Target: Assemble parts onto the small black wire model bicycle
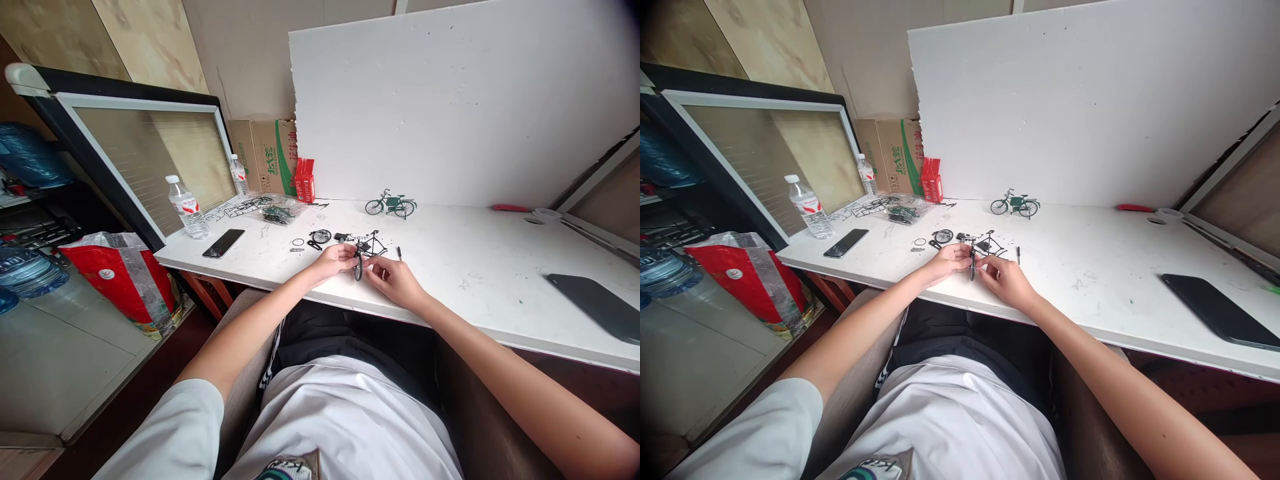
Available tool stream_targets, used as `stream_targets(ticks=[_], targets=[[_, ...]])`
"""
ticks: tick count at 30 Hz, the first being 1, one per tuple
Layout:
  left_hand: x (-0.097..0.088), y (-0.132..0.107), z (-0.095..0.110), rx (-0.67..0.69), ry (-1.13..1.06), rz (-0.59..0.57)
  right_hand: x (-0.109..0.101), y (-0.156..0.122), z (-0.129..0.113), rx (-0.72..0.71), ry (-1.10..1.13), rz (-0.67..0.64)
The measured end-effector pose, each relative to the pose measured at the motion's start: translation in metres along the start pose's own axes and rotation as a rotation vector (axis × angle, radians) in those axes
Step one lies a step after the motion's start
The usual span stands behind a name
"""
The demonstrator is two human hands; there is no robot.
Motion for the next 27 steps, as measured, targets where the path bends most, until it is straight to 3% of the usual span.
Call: stream_targets(ticks=[8,16,27], targets=[[0.002,-0.001,0.001,0.003,-0.005,-0.006,0.001,0.000,-0.004,0.006,-0.049,-0.021],[0.003,-0.001,0.005,0.028,0.058,-0.017,0.005,0.002,0.005,0.013,0.115,-0.071],[-0.002,0.000,0.002,0.056,0.094,-0.016,0.015,0.003,0.015,0.136,0.327,-0.176]])
Point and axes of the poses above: each hand's wrist, its own y-axis towards the middle knuckle, its own x-axis out of the palm, z = x × y, the point moved 10 cm from there along y, towards the middle knuckle, and after that the axes turned 11 degrees about -z, right-handed, at the moved point
